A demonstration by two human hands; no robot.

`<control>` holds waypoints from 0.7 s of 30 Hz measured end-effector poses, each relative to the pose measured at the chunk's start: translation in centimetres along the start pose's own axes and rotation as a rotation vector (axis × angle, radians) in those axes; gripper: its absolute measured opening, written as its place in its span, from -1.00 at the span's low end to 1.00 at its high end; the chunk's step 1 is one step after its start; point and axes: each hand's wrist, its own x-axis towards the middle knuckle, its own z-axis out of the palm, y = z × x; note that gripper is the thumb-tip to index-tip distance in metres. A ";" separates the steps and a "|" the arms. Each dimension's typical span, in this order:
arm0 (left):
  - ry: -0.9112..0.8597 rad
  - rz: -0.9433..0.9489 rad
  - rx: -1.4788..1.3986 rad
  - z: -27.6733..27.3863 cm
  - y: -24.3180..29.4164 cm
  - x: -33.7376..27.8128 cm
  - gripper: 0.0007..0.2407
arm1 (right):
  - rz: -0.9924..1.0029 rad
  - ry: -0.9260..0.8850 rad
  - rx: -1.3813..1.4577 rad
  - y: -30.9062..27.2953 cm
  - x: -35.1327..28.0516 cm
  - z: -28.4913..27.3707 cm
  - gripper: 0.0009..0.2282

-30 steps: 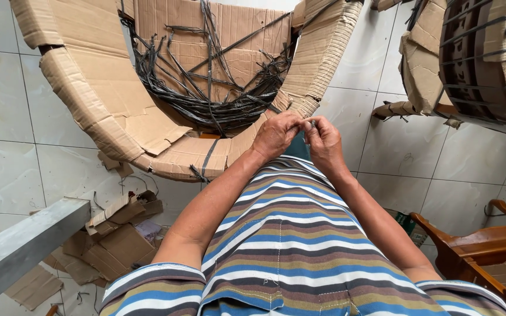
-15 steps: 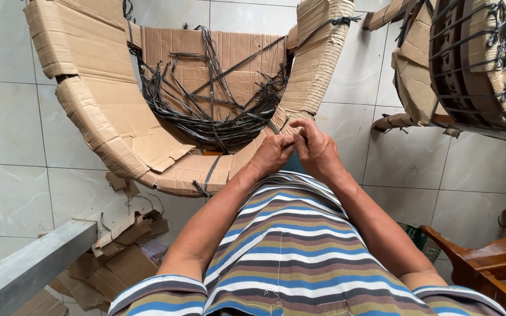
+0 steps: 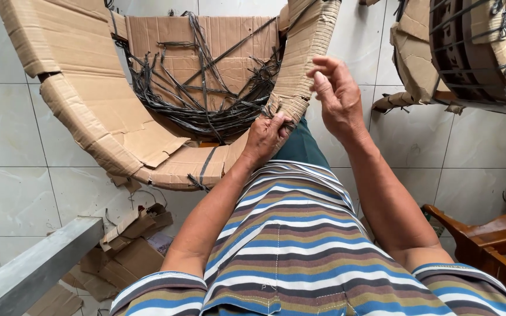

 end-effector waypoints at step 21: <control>-0.044 0.118 0.157 0.3 0.5 0.8 -0.59 | -0.080 -0.026 -0.583 5.0 -5.6 1.4 -0.95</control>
